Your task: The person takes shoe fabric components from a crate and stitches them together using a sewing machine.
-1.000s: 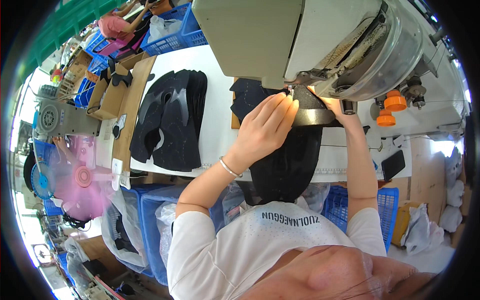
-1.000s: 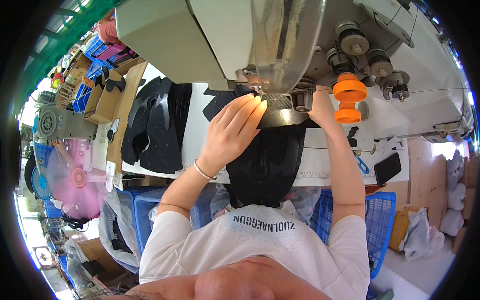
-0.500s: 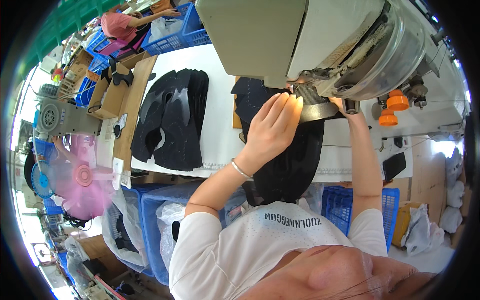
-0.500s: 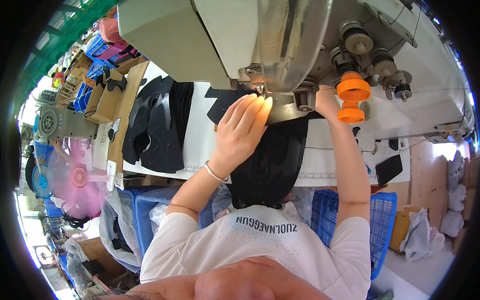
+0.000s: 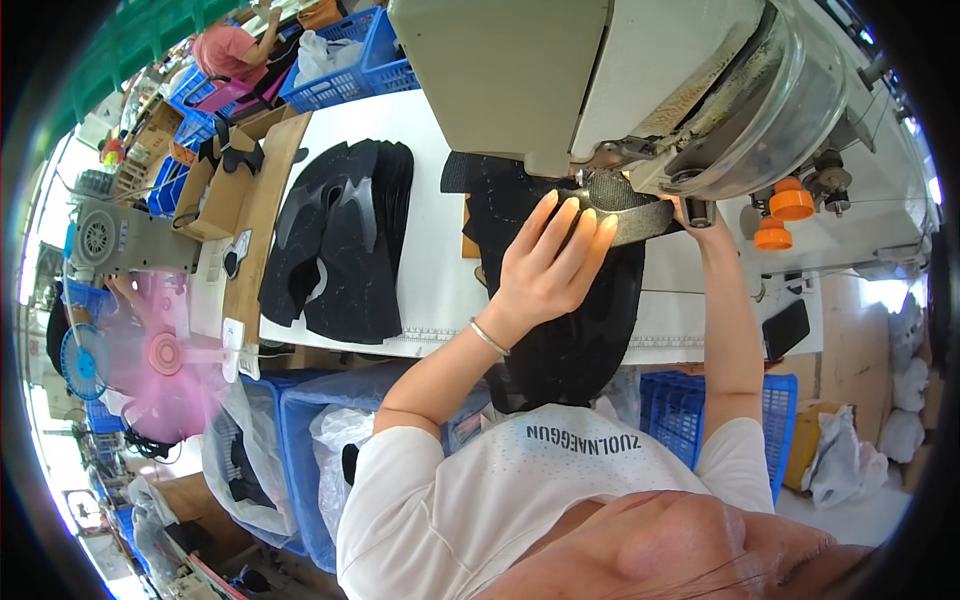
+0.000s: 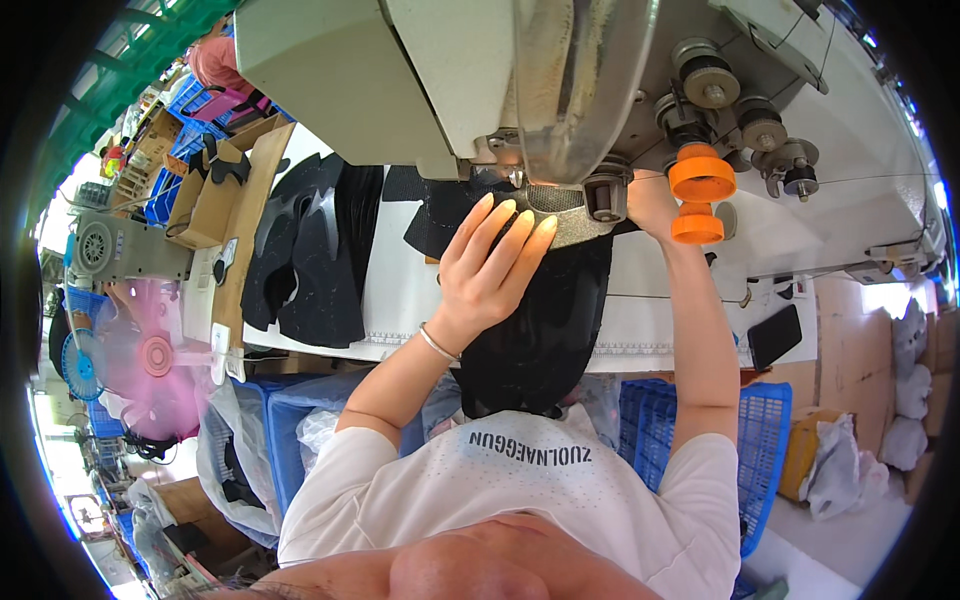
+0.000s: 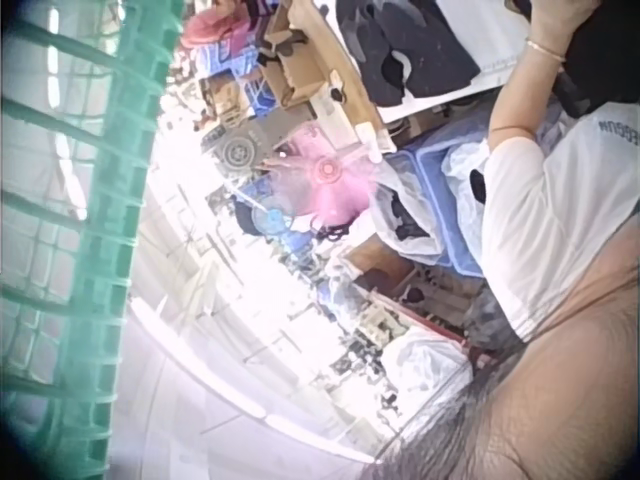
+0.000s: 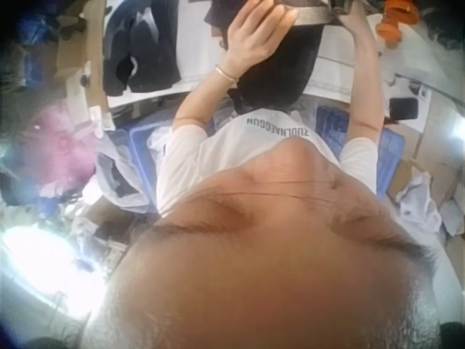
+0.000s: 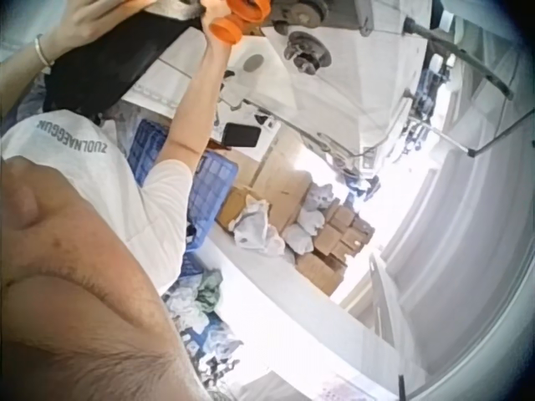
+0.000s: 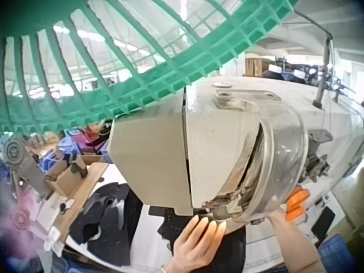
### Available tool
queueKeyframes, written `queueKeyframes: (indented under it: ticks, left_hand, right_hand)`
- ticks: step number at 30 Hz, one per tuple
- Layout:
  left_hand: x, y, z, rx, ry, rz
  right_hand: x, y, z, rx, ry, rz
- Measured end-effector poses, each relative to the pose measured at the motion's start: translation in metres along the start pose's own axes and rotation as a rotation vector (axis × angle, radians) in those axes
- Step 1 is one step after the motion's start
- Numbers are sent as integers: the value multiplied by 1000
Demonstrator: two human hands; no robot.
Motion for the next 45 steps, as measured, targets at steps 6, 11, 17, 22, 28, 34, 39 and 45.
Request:
queueKeyframes:
  ticks: [6,11,17,22,28,34,39,45]
  left_hand:
    - [3,1,5,1,19,-25]
    - [8,3,8,37,-26,-38]
    - [14,0,12,29,-5,-84]
    - [12,8,13,91,-60,-45]
    - [3,1,12,123,-84,-2]
    - [2,6,17,212,-53,50]
    - [-6,8,19,268,-7,7]
    - [-9,17,24,424,-34,1]
  right_hand:
    - [13,-11,-27,-18,26,-43]
    - [20,-18,-27,32,164,28]
    - [13,-10,-24,-4,-221,-74]
    - [-29,25,68,-131,-527,-433]
    - [-23,52,93,-13,-828,-464]
    - [-13,77,108,32,-992,-437]
    - [-13,94,119,-49,-963,-525]
    - [-2,117,128,-4,-705,-430]
Point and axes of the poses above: each hand's wrist, its own y-axis away from the middle knuckle, its own x-axis out of the palm, z = x × y, the point moved 7 cm from there along -y, towards the middle knuckle, and after that the axes turned 5 degrees about -z, right-handed, at the moved point
